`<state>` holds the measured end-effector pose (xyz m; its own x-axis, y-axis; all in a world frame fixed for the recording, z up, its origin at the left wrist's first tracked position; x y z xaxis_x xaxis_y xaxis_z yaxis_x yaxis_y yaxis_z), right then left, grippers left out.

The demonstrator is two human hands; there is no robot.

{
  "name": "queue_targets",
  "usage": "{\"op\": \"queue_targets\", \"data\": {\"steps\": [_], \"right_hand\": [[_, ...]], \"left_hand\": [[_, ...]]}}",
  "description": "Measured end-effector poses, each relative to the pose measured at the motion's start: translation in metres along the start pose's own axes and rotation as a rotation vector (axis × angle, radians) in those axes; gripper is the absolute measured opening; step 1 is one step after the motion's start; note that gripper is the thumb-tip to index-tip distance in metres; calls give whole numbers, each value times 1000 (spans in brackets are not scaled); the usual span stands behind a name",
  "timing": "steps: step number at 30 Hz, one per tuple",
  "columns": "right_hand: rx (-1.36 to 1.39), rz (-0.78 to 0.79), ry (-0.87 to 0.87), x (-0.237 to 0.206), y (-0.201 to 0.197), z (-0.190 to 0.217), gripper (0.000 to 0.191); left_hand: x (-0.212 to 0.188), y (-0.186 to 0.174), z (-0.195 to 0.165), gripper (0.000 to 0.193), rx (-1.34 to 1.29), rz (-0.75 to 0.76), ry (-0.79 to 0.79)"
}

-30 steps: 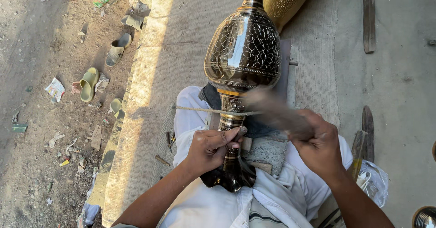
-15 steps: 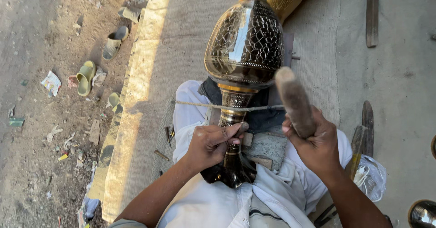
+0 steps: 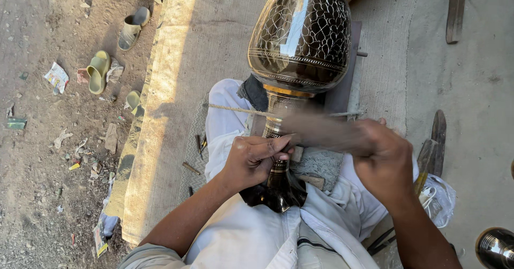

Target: The person sits on a mat and uses a hammer and chisel to engrave a decorative pattern onto the neck of a large brass vessel. They repeatedly tap the chisel against the metal surface to create fine lines and details.

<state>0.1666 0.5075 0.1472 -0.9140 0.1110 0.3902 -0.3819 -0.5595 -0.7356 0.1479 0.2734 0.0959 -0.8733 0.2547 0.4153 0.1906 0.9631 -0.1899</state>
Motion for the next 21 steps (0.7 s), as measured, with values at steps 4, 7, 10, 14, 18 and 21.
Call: {"op": "queue_targets", "data": {"steps": [4,7,10,14,18,21], "right_hand": [[243,-14,85,-1,2,-9,42],[-11,-32,-163,-2,2,1,37],[15,-67,-120,-2,-2,0,39],[56,-37,-21,0,-2,5,42],[119,-97,-79,5,-5,22,37],[-172,104,25,13,5,10,31]], "left_hand": [[0,1,4,56,-41,11,-45],[0,-1,2,53,-47,-12,0],[-1,-2,3,57,-32,-3,2],[-1,-2,5,66,-101,-3,-15],[0,-2,4,71,-106,10,-3],[1,-5,1,67,-90,-23,25]]}}
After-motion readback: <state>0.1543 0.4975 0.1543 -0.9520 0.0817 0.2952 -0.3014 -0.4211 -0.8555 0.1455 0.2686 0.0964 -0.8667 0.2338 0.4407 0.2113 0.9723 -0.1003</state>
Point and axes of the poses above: each hand's wrist, its own x-axis towards the middle knuckle, its own y-axis out of the palm, z = x × y, the point moved 7 cm from there along x, towards the middle knuckle, and after that the axes turned 14 degrees about -z, right-handed, at the moved point
